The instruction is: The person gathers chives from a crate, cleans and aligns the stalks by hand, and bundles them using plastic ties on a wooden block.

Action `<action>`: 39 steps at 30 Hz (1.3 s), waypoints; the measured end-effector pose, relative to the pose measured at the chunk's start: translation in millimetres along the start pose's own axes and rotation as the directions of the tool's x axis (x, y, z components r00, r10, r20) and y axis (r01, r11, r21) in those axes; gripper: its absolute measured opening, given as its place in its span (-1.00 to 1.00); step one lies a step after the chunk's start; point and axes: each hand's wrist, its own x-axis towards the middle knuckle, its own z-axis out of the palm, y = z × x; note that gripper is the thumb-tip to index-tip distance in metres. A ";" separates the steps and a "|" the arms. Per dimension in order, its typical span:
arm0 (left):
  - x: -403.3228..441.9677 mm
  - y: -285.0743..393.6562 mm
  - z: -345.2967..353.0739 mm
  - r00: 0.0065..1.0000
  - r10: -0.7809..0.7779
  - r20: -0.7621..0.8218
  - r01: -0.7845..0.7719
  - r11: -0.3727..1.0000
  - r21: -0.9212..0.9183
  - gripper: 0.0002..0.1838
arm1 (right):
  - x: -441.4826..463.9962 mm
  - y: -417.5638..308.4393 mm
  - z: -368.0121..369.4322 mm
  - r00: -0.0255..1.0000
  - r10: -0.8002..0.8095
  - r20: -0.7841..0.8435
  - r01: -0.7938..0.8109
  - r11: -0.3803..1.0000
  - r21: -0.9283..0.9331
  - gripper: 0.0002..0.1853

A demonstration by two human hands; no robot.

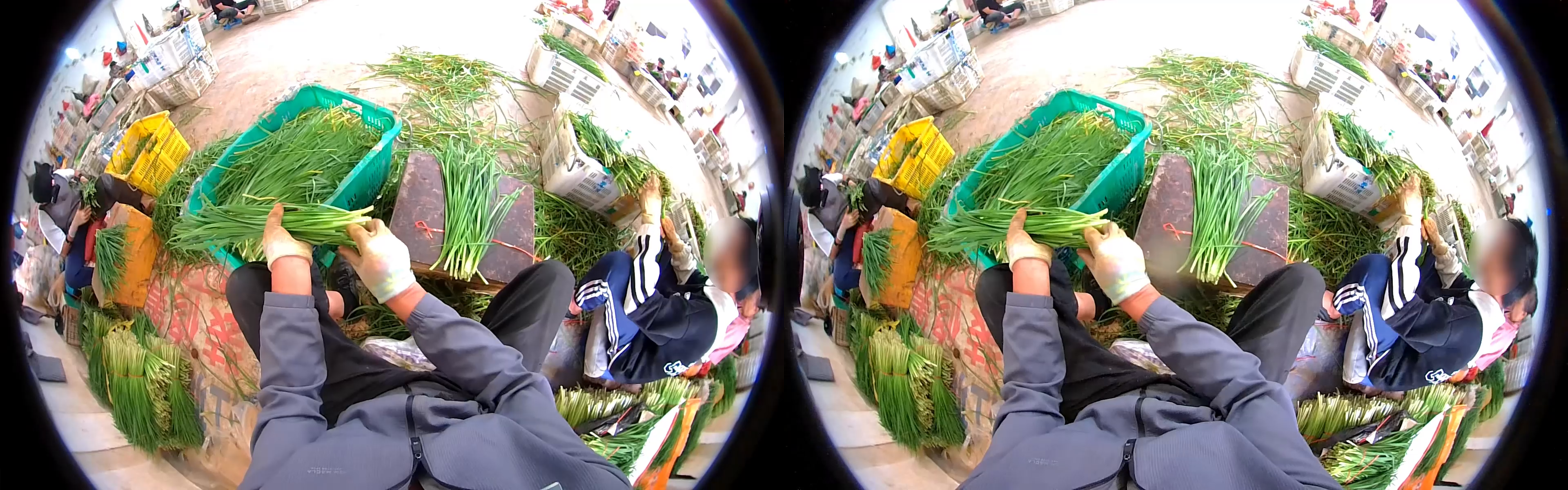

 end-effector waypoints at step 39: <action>-7.5 -15.4 9.8 0.993 0.053 -0.102 -0.041 0.993 0.111 -0.69 | 19.6 5.0 12.2 0.959 -0.154 0.236 0.160 0.987 -0.007 -0.79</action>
